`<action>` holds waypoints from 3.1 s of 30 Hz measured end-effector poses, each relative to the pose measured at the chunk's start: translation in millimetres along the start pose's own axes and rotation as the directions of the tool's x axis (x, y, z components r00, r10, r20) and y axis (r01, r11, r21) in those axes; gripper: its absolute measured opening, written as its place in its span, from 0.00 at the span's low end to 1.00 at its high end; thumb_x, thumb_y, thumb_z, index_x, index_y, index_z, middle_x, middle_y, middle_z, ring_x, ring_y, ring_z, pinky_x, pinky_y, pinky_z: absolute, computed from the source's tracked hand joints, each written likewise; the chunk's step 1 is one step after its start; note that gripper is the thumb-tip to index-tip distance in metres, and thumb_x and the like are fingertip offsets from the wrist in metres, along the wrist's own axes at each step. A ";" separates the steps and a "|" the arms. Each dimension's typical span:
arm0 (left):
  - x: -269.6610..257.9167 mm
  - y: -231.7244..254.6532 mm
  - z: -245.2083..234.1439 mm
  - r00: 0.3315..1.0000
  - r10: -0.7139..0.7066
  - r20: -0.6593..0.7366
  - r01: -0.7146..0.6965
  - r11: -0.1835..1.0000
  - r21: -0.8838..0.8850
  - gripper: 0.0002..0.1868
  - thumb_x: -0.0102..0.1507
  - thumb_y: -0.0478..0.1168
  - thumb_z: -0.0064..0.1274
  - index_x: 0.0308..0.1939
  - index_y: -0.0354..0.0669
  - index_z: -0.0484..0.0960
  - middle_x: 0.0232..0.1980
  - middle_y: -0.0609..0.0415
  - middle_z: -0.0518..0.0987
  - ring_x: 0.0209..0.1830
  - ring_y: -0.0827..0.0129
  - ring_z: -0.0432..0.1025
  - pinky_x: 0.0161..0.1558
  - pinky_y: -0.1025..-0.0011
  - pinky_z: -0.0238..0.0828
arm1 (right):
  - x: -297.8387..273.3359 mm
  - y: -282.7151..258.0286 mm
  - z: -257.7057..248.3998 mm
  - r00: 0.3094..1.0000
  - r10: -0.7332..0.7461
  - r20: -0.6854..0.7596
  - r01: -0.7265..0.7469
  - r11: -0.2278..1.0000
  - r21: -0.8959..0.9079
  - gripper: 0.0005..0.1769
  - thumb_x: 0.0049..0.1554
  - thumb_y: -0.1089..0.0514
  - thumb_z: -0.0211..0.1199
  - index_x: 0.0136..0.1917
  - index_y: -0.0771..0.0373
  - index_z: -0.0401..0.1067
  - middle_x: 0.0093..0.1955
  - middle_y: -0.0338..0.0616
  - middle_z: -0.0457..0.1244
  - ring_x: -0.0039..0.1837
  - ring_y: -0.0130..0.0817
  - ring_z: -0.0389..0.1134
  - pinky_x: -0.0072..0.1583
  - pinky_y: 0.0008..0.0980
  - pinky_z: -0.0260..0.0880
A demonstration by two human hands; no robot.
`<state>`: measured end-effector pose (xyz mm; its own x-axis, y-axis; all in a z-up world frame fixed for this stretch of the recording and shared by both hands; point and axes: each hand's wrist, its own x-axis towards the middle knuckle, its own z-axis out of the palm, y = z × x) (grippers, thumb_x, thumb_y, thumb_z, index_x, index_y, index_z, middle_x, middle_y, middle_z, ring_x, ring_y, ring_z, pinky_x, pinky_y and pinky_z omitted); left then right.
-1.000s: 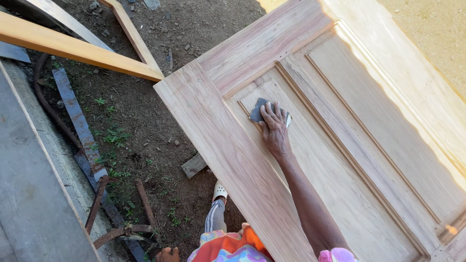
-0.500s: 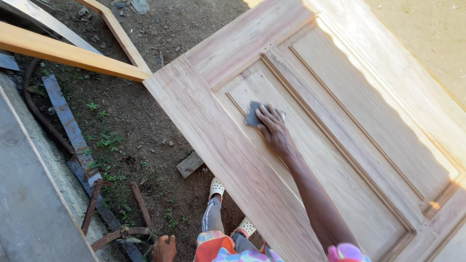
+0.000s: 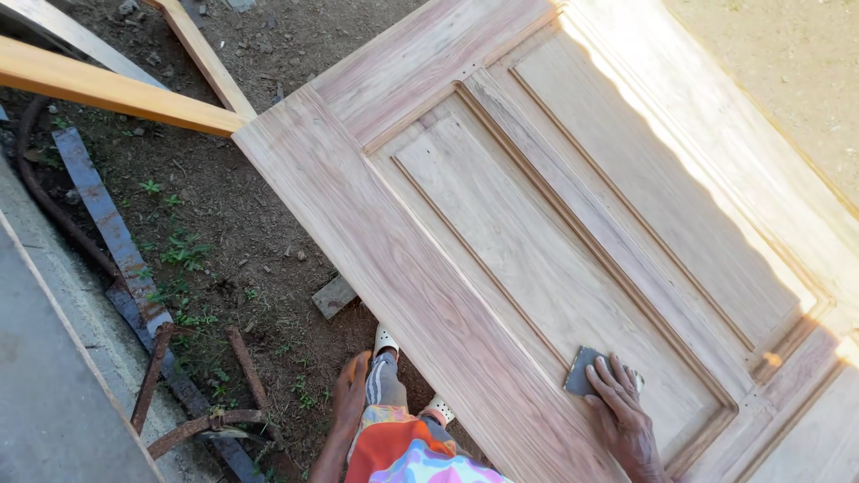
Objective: Sanding and scraping a wooden door to smooth the surface.
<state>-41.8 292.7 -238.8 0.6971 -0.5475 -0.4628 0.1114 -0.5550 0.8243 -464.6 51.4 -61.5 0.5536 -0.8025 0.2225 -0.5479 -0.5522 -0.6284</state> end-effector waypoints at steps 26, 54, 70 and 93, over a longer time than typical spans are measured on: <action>-50.6 196.1 18.6 0.994 0.000 0.108 0.025 0.972 -0.233 0.28 0.66 0.46 0.51 0.67 0.35 0.71 0.52 0.43 0.83 0.45 0.62 0.84 0.32 0.65 0.84 | 274.2 -112.9 136.1 0.956 -0.289 0.056 0.284 0.956 0.074 0.26 0.62 0.58 0.62 0.73 0.56 0.68 0.79 0.44 0.58 0.84 0.46 0.47 0.82 0.51 0.42; -44.5 221.3 6.0 0.996 0.068 0.064 -0.054 0.976 -0.209 0.49 0.60 0.35 0.57 0.79 0.56 0.46 0.68 0.45 0.73 0.50 0.60 0.81 0.32 0.61 0.84 | 125.8 -62.1 33.8 0.986 -0.147 0.077 0.146 0.989 0.015 0.27 0.62 0.55 0.58 0.74 0.58 0.67 0.78 0.46 0.57 0.83 0.46 0.49 0.81 0.50 0.45; -45.4 228.7 7.1 0.995 -0.015 0.094 0.029 0.989 -0.147 0.46 0.62 0.32 0.53 0.80 0.54 0.47 0.62 0.40 0.78 0.51 0.59 0.81 0.36 0.62 0.84 | 116.0 5.2 10.0 0.992 -0.098 0.082 0.103 0.993 -0.062 0.29 0.62 0.53 0.57 0.76 0.56 0.63 0.80 0.43 0.54 0.85 0.43 0.45 0.82 0.47 0.43; -48.2 242.0 4.7 0.986 -0.113 0.124 0.112 0.994 0.018 0.44 0.63 0.41 0.54 0.80 0.51 0.49 0.56 0.39 0.80 0.54 0.58 0.80 0.38 0.65 0.85 | 356.0 -69.5 128.5 0.945 -0.317 0.078 0.322 0.945 -0.053 0.29 0.67 0.53 0.55 0.78 0.62 0.61 0.82 0.54 0.51 0.85 0.53 0.42 0.82 0.52 0.40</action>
<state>-51.8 181.8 -18.6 0.5865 -0.5546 -0.5903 0.1762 -0.6240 0.7613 -149.0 -166.9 -34.4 0.7460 -0.5656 0.3517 -0.3728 -0.7922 -0.4832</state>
